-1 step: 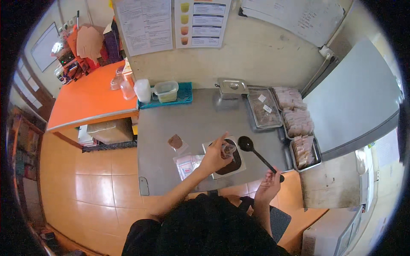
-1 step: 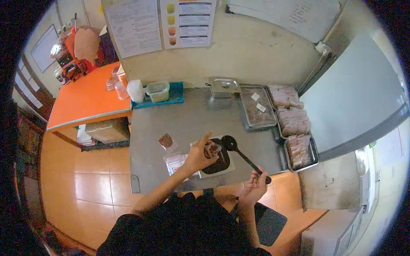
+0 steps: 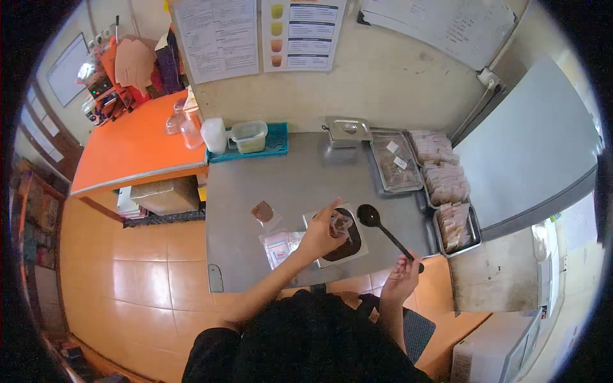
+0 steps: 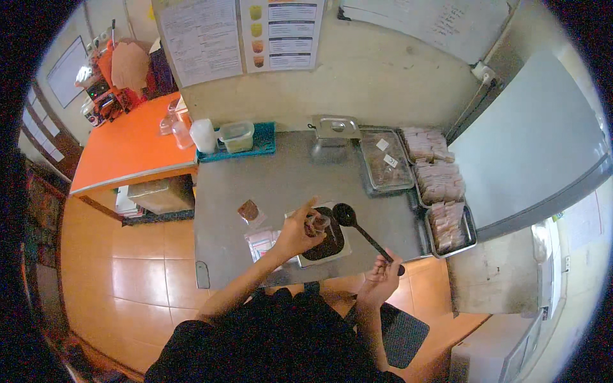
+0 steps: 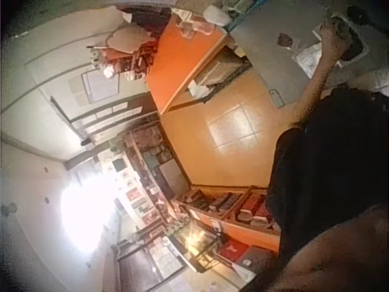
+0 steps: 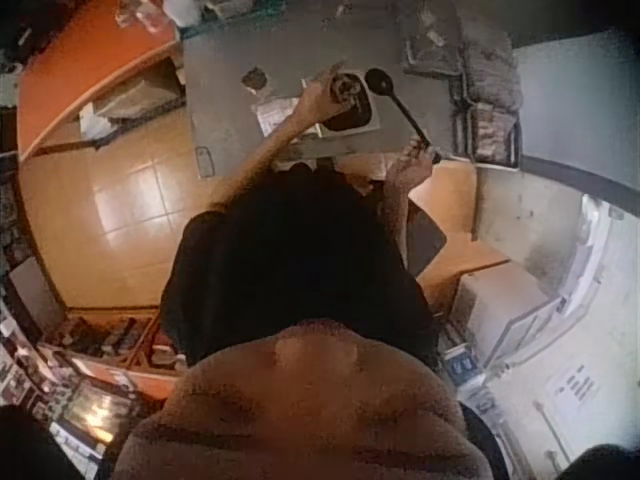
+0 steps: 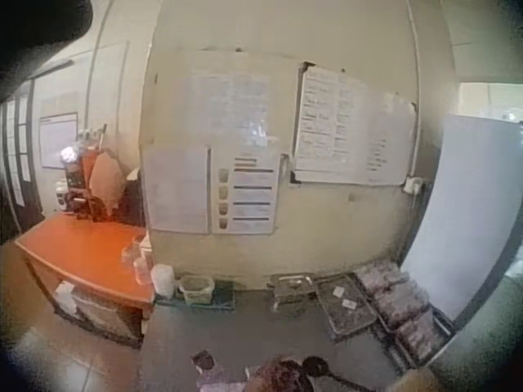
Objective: The person uses a ladle to transfer dark sauce from a container into small plastic bags, then places them on the stainless steel counter.
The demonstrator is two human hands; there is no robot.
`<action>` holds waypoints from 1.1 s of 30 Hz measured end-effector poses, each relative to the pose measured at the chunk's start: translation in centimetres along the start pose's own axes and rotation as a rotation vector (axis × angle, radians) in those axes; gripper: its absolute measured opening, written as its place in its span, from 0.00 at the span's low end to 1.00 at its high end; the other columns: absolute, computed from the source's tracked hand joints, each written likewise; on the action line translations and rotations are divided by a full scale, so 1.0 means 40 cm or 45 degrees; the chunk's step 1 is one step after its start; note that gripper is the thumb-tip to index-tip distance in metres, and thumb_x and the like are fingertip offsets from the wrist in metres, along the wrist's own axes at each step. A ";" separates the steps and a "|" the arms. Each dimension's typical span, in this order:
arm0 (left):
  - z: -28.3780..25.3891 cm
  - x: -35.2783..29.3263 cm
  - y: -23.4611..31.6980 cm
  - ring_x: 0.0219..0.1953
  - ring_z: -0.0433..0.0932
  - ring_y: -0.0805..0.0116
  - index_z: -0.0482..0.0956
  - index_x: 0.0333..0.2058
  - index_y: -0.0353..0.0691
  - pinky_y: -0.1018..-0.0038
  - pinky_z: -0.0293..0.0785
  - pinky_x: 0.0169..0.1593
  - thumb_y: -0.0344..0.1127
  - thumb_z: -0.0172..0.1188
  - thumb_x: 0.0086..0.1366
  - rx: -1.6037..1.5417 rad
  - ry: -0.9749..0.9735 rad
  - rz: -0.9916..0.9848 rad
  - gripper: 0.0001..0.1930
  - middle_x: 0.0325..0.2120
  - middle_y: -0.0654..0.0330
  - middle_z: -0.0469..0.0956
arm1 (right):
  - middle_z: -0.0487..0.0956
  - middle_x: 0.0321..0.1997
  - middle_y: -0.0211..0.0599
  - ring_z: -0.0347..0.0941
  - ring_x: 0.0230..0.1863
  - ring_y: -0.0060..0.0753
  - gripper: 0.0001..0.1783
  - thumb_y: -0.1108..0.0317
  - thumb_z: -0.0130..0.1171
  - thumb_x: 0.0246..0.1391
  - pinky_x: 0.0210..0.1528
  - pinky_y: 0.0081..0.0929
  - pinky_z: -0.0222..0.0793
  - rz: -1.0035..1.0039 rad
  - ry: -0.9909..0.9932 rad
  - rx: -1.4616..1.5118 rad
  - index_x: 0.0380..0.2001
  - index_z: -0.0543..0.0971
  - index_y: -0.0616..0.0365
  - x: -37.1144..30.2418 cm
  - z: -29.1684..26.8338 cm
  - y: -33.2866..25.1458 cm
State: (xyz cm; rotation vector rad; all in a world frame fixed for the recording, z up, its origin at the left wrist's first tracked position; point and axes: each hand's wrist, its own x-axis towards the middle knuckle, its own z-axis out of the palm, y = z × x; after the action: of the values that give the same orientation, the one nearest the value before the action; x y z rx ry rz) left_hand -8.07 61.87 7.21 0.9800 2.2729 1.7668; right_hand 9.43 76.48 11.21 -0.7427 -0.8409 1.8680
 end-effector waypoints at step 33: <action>-0.154 -0.093 0.104 0.30 0.81 0.74 0.81 0.29 0.29 0.77 0.80 0.35 0.18 0.61 0.57 -0.460 0.172 -0.336 0.02 0.25 0.58 0.82 | 0.77 0.30 0.39 0.76 0.31 0.36 0.05 0.75 0.63 0.50 0.34 0.29 0.71 -0.866 -1.176 -1.044 0.31 0.77 0.60 -0.056 0.213 0.140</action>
State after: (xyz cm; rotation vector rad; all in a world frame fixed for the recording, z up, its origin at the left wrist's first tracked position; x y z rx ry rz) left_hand -6.14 55.22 11.80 0.4863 1.9379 2.0692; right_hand 0.90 70.51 12.01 0.0648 -2.1905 1.1328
